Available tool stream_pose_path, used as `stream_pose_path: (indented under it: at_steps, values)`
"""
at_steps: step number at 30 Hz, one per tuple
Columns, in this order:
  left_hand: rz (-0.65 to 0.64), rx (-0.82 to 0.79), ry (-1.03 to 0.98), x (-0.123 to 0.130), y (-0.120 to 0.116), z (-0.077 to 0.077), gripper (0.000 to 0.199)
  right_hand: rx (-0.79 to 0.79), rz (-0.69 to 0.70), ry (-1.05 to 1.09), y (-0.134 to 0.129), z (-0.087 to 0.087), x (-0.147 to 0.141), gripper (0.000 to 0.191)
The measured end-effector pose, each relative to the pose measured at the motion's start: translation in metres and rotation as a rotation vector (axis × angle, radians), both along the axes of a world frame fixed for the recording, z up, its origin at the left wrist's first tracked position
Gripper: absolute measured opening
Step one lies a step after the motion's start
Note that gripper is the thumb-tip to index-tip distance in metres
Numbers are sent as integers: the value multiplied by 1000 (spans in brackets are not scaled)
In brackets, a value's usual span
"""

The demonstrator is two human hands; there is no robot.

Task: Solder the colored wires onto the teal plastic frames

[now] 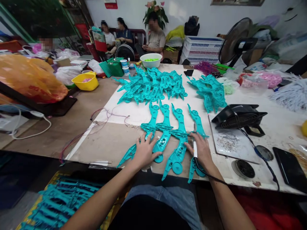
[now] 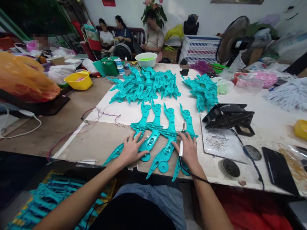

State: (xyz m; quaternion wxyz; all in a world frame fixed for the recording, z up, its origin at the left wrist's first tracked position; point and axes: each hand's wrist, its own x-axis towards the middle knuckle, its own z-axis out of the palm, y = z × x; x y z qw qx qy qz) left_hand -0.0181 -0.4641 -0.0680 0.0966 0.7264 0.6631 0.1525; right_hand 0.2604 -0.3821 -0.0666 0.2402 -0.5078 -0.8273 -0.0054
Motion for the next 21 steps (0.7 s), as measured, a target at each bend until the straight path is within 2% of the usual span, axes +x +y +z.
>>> stream_pose_path:
  at_steps: [5, 9, 13, 15, 17, 18, 20, 21]
  values:
    - [-2, -33, 48, 11, 3, 9, 64, 27, -69, -15, -3, 2, 7, 45]
    - [-51, -39, 16, 11, 5, 14, 61, 49, -46, 9, 8, 6, 15, 47]
    - [-53, -3, -137, 9, 13, 15, 69, 65, -17, -45, 22, 9, 16, 54]
    - [-7, 91, -264, 0, 18, 17, 68, 89, -6, -79, 23, 12, 14, 59]
    - [74, 240, -368, -26, 23, 22, 58, 136, 9, -96, 22, 16, 10, 62]
    - [139, 304, -395, -47, 25, 26, 51, 167, 17, -97, 21, 19, 8, 62]
    - [344, 350, -404, -103, 29, 33, 39, 201, 50, -84, 18, 24, 1, 60]
    - [496, 303, -394, -137, 30, 37, 35, 193, 68, -78, 18, 25, -3, 59]
